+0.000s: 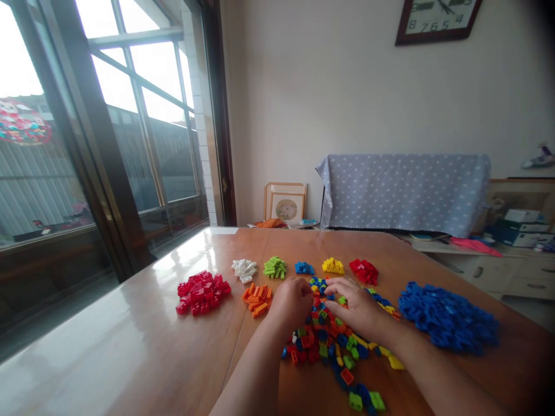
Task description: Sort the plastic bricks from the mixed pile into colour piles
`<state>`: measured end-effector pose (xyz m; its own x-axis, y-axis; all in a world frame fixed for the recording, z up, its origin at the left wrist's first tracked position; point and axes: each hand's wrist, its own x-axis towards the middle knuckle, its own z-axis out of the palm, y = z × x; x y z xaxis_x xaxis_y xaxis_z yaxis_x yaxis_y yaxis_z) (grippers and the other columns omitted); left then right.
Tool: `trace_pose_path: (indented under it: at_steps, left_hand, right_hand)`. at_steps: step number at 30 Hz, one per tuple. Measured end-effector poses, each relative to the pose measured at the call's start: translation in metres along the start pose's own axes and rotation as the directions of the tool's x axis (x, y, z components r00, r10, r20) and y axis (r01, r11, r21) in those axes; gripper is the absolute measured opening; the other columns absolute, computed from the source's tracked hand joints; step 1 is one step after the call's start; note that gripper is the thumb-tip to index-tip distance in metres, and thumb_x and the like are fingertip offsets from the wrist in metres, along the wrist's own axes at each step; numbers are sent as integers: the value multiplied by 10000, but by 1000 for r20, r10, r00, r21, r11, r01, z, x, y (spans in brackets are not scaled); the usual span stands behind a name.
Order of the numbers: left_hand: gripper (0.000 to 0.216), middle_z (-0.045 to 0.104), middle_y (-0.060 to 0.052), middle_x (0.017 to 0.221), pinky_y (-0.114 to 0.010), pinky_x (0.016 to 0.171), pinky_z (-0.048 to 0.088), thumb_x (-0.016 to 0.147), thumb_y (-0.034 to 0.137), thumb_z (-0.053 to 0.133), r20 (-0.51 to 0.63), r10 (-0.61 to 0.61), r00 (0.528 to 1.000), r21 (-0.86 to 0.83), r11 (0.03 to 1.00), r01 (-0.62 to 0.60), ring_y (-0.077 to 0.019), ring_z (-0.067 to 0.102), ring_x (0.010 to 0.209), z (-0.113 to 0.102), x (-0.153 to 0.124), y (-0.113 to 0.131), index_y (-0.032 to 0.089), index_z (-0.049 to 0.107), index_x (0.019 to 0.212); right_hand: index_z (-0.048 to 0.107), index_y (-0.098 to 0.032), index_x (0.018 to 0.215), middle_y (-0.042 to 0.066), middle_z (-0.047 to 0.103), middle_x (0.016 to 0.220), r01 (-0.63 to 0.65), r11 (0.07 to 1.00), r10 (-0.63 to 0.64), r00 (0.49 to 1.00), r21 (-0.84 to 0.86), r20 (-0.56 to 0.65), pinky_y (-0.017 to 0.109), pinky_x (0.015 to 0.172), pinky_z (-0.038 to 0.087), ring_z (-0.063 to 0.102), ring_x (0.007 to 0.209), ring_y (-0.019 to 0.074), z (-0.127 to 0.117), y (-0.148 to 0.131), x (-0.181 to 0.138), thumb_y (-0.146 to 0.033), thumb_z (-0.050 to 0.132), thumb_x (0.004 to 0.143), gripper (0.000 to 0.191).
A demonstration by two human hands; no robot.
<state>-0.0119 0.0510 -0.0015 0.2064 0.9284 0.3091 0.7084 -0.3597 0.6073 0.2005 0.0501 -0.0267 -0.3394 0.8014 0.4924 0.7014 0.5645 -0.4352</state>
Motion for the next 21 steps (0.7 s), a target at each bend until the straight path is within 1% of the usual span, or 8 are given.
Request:
trace_pose_path:
  at_steps: [2,4,7,10,14,16,18,21]
  left_hand:
    - [103,683,-44,890,-267,709,411,777,224,597,-106,-83,991,67,994,91,-198,601,855,-5,2,-5,207,697,796]
    - [112,689,-56,969,-323,800,425,778,259,610,-209,-170,963,140,970,201,-249,594,956,-13,3,-10,231,708,822]
    - [139,674,-65,1088,-439,920,405,778,326,621,-309,-304,901,189,909,372,-324,550,1086,-26,4,-18,271,720,857]
    - [186,643,-84,1180,-513,965,380,791,394,609,-380,-411,829,166,851,498,-368,507,1167,-37,3,-26,283,719,891]
    - [208,611,-90,1247,-553,988,361,793,407,585,-478,-484,733,127,788,602,-384,465,1233,-44,-3,-37,288,700,920]
    - [205,606,-88,1264,-566,999,352,797,408,571,-506,-508,697,111,763,636,-382,451,1251,-45,-7,-41,287,685,917]
    - [201,598,-88,1291,-574,1009,344,802,403,558,-517,-525,676,106,744,660,-380,432,1276,-44,-10,-43,282,671,914]
    - [197,584,-97,1322,-578,1027,337,805,392,545,-521,-542,660,122,718,686,-379,404,1314,-41,-13,-44,271,661,907]
  right_hand:
    - [708,-224,1023,94,656,1258,-24,1000,24,1000,-11,6,411,1061,435,570,1219,262,-1,5,0,-324,653,856,202]
    - [707,-221,1032,96,654,1258,-39,999,39,999,-21,8,407,1060,438,575,1213,261,-1,11,-1,-317,640,858,209]
    - [710,-221,1030,97,656,1242,-52,998,52,999,-28,-5,405,1053,445,584,1195,260,0,20,-1,-302,629,852,211]
    - [712,-218,1024,98,658,1225,-52,998,51,998,-30,-21,406,1045,451,593,1170,259,0,25,-1,-289,620,848,211]
    - [714,-221,1019,95,662,1207,-31,999,30,999,-31,-37,404,1031,459,599,1146,259,0,28,-1,-278,618,839,211]
    - [714,-221,1018,96,666,1198,-25,999,24,999,-35,-41,406,1028,460,600,1141,261,0,29,-2,-282,612,841,213]
    - [712,-218,1012,99,668,1195,-23,999,21,999,-39,-44,411,1028,459,601,1138,264,0,31,-2,-284,603,845,210]
    - [708,-217,995,99,671,1185,-28,999,26,998,-31,-51,406,1010,470,610,1118,263,-1,33,-2,-278,593,845,198]
